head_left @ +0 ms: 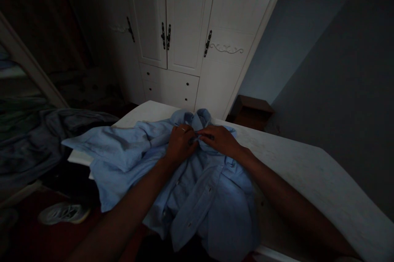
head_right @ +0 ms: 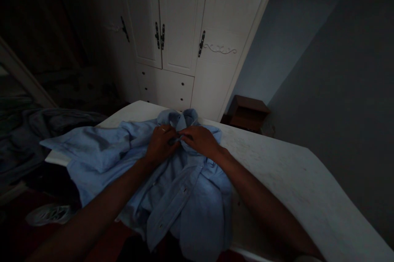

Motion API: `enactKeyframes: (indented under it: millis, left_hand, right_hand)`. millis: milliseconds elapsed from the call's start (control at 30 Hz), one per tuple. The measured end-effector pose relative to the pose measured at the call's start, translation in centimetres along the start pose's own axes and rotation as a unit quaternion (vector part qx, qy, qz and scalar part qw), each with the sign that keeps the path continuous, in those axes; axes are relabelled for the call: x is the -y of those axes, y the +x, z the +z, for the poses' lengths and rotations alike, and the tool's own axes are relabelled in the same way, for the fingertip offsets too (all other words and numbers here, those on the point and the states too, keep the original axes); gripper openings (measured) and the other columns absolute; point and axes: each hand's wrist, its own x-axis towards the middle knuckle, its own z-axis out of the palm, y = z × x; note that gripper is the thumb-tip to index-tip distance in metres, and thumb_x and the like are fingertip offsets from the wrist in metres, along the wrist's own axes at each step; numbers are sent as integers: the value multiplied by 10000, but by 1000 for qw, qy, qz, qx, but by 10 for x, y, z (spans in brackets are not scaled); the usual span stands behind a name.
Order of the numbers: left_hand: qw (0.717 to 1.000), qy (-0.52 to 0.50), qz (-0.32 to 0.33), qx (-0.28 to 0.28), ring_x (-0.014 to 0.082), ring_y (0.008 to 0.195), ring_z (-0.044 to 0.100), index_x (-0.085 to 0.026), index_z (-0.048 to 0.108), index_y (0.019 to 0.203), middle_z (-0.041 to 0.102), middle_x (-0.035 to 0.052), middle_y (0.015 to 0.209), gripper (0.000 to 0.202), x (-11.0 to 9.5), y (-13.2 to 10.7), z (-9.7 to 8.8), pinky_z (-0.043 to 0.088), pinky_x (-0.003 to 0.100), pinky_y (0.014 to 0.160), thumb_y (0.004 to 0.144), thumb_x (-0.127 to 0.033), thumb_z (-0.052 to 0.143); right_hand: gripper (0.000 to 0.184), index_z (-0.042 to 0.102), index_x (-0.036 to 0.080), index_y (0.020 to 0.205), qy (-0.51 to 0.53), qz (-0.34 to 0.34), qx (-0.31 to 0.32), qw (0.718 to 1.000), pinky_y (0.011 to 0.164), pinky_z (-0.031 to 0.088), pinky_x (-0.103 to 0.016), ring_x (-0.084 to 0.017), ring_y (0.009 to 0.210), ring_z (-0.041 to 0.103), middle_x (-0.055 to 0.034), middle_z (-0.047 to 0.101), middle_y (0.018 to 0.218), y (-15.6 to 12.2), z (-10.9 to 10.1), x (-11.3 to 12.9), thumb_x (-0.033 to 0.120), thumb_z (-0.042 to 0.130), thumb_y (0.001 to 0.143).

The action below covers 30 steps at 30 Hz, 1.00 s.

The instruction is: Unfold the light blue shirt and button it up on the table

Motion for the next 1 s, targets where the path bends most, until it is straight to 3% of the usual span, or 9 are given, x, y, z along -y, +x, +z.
enactKeyframes:
  millis: [333, 633, 833, 1000]
  left_hand:
    - [996, -43, -24, -72, 217, 873, 613, -199, 699, 769, 680, 54, 853, 46, 3, 0, 7, 443, 369, 798, 748, -191, 659]
    - [995, -58, -26, -73, 211, 889, 617, -197, 701, 792, 676, 52, 870, 46, 5, -1, 9, 459, 362, 824, 757, -194, 671]
    - [997, -24, -62, -38, 216, 869, 621, -195, 681, 762, 660, 54, 836, 40, 2, 0, 8, 473, 353, 792, 779, -216, 651]
    - [998, 24, -41, 33, 205, 812, 628, -199, 684, 922, 651, 66, 928, 128, -4, -3, 0, 484, 326, 722, 823, -234, 611]
  right_hand:
    - [224, 724, 223, 1068, -42, -43, 0, 998, 795, 473, -302, -194, 899, 655, -64, 730, 977, -2, 3, -8, 273, 531, 966]
    - [186, 680, 163, 930, 40, 12, 12, 999, 763, 436, -297, -182, 830, 618, -65, 699, 901, 1, 6, -4, 207, 499, 928]
    - [176, 641, 156, 862, 228, 94, 27, 969, 630, 405, -242, -132, 674, 552, 3, 630, 749, 4, 16, -13, 260, 501, 879]
    - [191, 634, 163, 853, 265, 127, 3, 956, 642, 427, -251, -139, 684, 566, 0, 631, 753, 1, 23, -12, 306, 510, 872]
